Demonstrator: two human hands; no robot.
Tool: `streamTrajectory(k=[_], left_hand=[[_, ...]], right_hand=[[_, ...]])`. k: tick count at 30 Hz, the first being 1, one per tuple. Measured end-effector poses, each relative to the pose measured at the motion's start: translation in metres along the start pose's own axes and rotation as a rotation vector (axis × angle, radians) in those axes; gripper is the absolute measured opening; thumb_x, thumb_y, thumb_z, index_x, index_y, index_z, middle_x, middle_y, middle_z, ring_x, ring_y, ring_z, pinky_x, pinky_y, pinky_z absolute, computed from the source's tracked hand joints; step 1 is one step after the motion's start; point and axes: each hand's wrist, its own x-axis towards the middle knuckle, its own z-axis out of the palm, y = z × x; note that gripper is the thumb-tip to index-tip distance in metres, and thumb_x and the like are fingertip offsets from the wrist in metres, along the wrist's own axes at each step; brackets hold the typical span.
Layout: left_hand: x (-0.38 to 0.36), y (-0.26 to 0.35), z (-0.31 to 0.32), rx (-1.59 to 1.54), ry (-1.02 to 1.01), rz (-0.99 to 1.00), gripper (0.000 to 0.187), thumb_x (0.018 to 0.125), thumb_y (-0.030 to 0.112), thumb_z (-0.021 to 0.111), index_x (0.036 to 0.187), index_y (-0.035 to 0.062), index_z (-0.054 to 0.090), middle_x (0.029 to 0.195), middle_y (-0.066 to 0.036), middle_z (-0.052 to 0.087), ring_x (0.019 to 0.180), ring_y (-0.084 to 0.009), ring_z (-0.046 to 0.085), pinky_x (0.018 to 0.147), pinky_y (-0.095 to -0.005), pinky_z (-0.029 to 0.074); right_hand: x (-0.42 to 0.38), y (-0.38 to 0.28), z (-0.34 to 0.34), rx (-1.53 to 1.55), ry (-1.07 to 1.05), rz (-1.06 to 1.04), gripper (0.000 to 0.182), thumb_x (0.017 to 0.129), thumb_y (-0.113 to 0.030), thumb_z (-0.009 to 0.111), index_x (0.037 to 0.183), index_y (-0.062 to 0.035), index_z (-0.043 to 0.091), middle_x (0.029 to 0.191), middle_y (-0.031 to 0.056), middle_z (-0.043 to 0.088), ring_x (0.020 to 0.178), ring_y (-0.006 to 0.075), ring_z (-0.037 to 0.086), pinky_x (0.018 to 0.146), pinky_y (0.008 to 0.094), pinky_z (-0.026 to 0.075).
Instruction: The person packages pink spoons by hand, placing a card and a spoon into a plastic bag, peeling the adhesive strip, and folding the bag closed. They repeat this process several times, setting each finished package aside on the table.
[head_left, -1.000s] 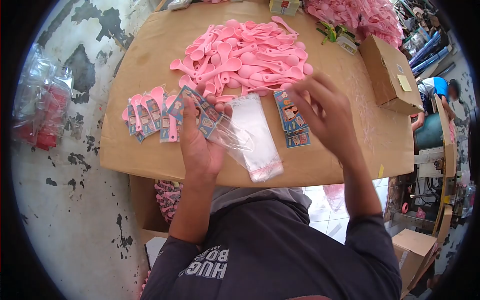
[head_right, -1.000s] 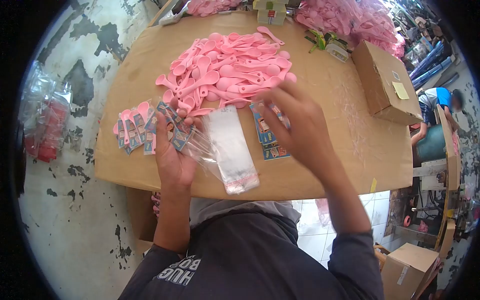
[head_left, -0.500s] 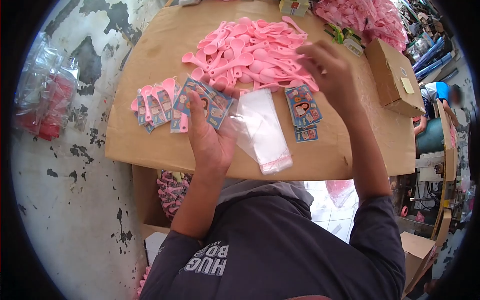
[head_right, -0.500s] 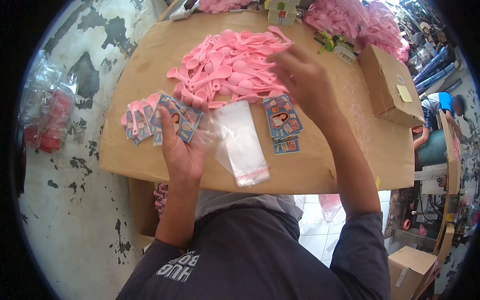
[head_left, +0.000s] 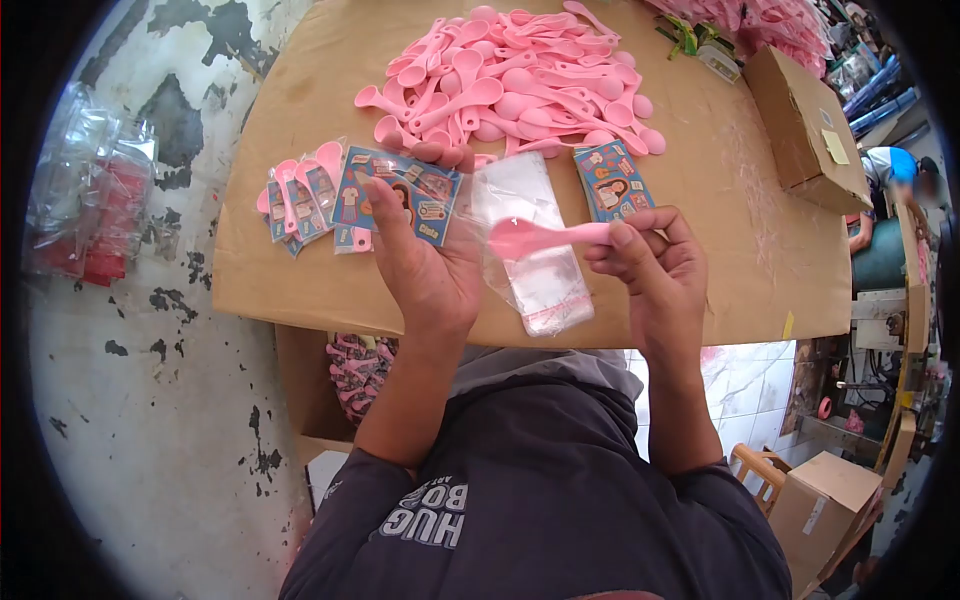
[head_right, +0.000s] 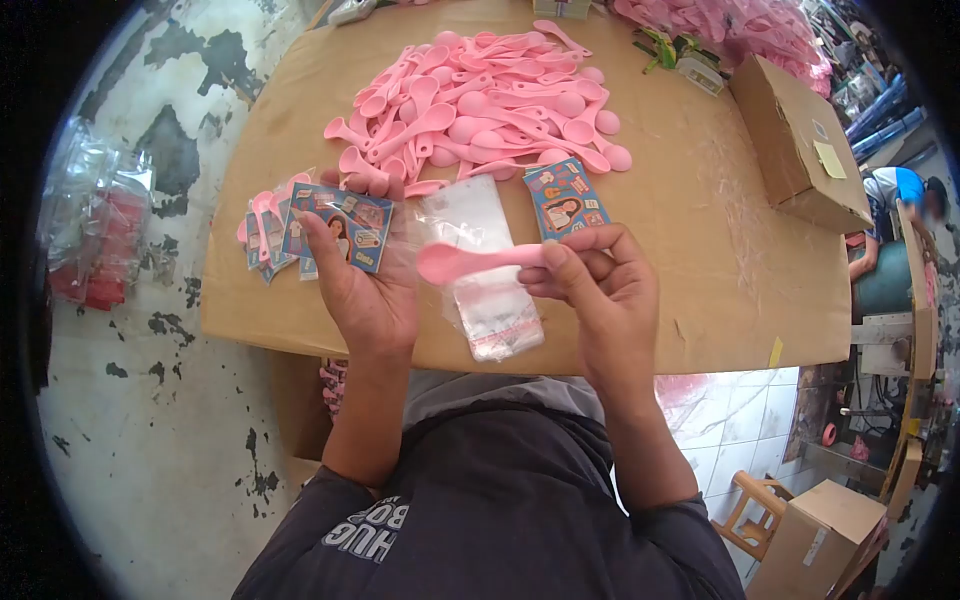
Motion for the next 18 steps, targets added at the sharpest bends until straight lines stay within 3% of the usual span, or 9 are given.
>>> streamTrajectory(k=[4,9,11,15,18], left_hand=[[-0.004,-0.005,0.009,0.028,-0.007,-0.020,0.051,0.106,0.037,0.054,0.140,0.0013,0.045,0.119,-0.014,0.063,0.114,-0.0267,0.062,0.117,-0.0463,0.043],[-0.004,-0.010,0.009,-0.021,-0.031,-0.057,0.051,0.106,0.038,0.053,0.141,0.0017,0.044,0.121,-0.015,0.064,0.118,-0.0255,0.061,0.117,-0.0462,0.043],[-0.003,-0.008,0.010,-0.004,-0.015,-0.051,0.051,0.106,0.038,0.053,0.142,0.0018,0.044,0.120,-0.014,0.064,0.116,-0.0254,0.062,0.116,-0.0460,0.044],[-0.002,-0.009,0.016,0.015,0.020,-0.046,0.051,0.106,0.036,0.054,0.142,0.0027,0.043,0.118,-0.013,0.064,0.108,-0.0245,0.065,0.114,-0.0457,0.047],[-0.006,-0.012,0.020,-0.004,0.024,-0.075,0.049,0.106,0.034,0.055,0.142,0.0037,0.043,0.115,-0.013,0.064,0.104,-0.0243,0.066,0.113,-0.0465,0.048]], right_hand=[[-0.003,0.005,0.011,0.073,-0.013,0.038,0.015,0.097,-0.008,0.070,0.103,-0.0027,0.057,0.097,0.0119,0.072,0.092,0.0158,0.071,0.078,0.0300,0.057],[-0.008,0.010,0.008,0.093,-0.036,0.035,0.014,0.096,-0.007,0.071,0.100,-0.0032,0.058,0.093,0.0094,0.071,0.089,0.0131,0.069,0.078,0.0290,0.056],[-0.007,0.007,0.005,0.002,0.036,-0.081,0.013,0.097,-0.006,0.070,0.100,-0.0023,0.057,0.093,0.0107,0.071,0.087,0.0146,0.070,0.079,0.0295,0.058],[-0.009,-0.001,0.007,-0.055,0.021,-0.111,0.013,0.098,-0.005,0.068,0.101,-0.0004,0.057,0.094,0.0123,0.071,0.088,0.0176,0.072,0.081,0.0307,0.061],[-0.015,0.001,0.020,0.105,-0.011,-0.044,0.015,0.098,-0.004,0.066,0.107,0.0022,0.055,0.102,0.0150,0.070,0.091,0.0215,0.073,0.084,0.0332,0.063]])
